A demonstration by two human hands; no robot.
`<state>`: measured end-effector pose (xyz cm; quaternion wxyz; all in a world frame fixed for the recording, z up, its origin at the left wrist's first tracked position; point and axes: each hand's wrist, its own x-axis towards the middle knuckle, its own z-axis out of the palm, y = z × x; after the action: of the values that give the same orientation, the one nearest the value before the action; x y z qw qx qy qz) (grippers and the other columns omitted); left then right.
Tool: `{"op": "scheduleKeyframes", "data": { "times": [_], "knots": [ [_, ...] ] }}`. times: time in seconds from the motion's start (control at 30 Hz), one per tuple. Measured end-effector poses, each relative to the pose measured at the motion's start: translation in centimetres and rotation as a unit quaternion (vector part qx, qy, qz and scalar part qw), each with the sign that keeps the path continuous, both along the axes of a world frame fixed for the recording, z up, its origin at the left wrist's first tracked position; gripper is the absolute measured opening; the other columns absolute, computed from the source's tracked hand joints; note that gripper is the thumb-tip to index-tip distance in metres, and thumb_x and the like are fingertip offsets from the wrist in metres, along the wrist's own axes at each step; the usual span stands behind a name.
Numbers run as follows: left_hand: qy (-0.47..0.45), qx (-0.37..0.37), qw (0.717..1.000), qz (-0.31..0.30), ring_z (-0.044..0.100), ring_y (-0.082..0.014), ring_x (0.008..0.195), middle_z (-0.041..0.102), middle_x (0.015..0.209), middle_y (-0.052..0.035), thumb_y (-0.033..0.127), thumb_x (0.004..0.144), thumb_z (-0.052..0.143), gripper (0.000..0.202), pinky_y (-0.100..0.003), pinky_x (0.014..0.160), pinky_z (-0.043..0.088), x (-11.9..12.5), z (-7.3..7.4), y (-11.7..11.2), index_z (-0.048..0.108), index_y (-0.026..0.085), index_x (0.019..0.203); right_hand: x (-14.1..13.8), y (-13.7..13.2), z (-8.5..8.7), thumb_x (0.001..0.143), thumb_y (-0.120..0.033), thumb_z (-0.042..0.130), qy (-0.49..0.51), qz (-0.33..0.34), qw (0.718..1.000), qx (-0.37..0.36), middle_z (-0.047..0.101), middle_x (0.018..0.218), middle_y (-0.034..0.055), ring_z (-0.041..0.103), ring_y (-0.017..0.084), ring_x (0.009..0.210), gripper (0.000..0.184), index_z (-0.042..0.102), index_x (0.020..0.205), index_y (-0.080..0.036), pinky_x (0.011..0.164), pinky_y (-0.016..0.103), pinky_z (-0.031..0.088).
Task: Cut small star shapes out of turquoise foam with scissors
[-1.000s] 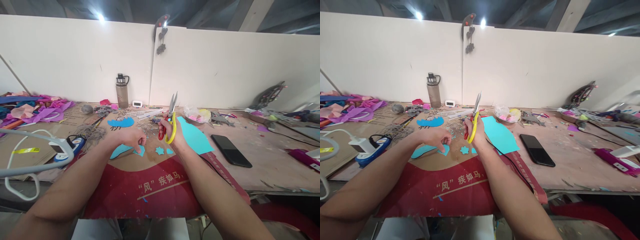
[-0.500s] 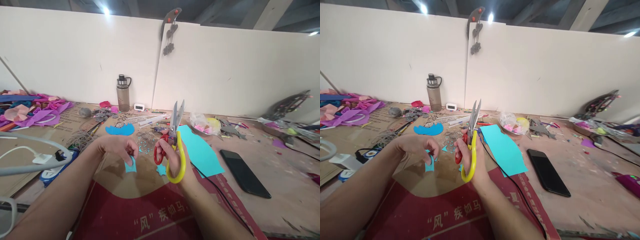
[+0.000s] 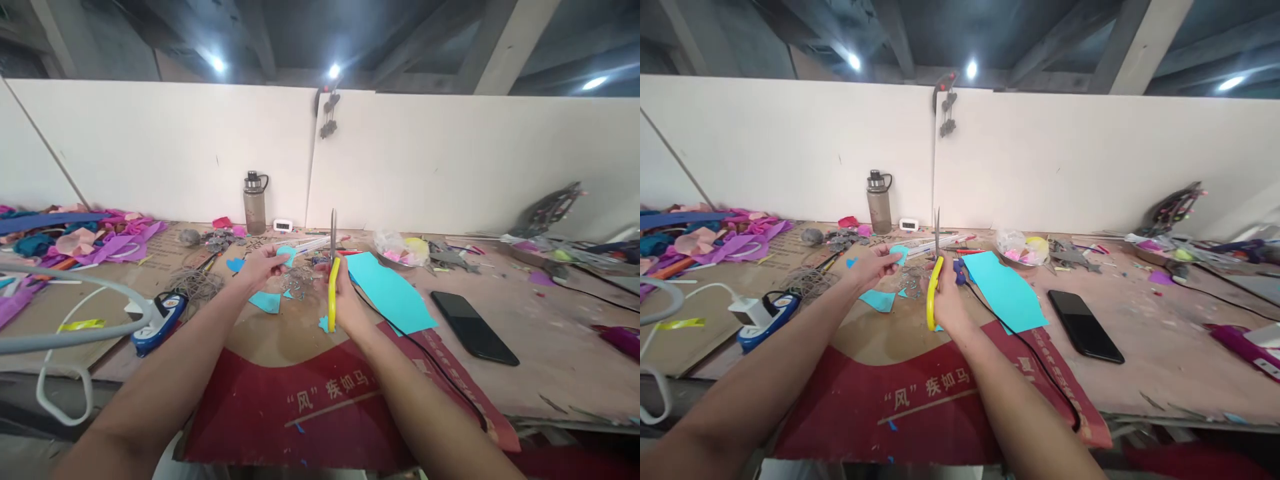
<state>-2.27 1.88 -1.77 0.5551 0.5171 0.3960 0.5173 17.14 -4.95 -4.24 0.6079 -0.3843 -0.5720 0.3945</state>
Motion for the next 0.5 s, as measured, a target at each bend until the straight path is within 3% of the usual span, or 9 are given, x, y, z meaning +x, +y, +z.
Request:
{"op": "scheduleKeyframes", "data": {
  "times": [0.07,0.2,0.33,0.5],
  "knots": [
    [-0.018,0.005,1.000,0.006,0.052,-0.0063,0.051,0.058,0.059,0.0032,0.027,0.058,0.094,0.035,-0.019,0.050,0.039,-0.1,0.0,0.1,0.062,0.016,0.067,0.3,0.5,0.1,0.072,-0.040,0.083,0.004,-0.021,1.000,-0.007,0.066,0.100,0.0029,0.064,0.019,0.087,0.056,0.054,0.118,-0.025,0.070,0.031,0.054],
    [-0.053,0.005,0.998,0.026,0.048,-0.0058,0.052,0.055,0.060,0.0041,0.029,0.052,0.096,0.038,-0.020,0.052,0.040,-0.5,-0.3,0.5,0.064,0.016,0.066,0.8,1.4,1.4,0.084,-0.059,0.071,0.042,0.008,0.999,-0.014,0.062,0.082,-0.0015,0.056,0.015,0.065,0.046,0.055,0.109,-0.024,0.050,0.025,0.042],
    [-0.065,-0.004,0.997,0.040,0.049,-0.0064,0.055,0.059,0.065,0.0027,0.033,0.053,0.095,0.036,-0.020,0.053,0.042,-0.4,-0.7,0.6,0.067,0.016,0.069,0.9,2.2,2.8,0.083,-0.059,0.074,0.000,0.021,1.000,0.010,0.064,0.081,-0.0011,0.057,0.014,0.067,0.044,0.060,0.106,-0.024,0.053,0.025,0.045],
    [-0.065,-0.022,0.997,0.021,0.060,-0.0100,0.062,0.067,0.071,-0.0021,0.031,0.062,0.090,0.029,-0.021,0.055,0.045,-0.1,-0.8,0.4,0.068,0.015,0.072,1.1,3.2,1.3,0.082,-0.063,0.073,0.070,-0.007,0.997,-0.018,0.063,0.083,-0.0012,0.054,0.013,0.063,0.049,0.059,0.105,-0.023,0.049,0.024,0.042]
  ]
}}
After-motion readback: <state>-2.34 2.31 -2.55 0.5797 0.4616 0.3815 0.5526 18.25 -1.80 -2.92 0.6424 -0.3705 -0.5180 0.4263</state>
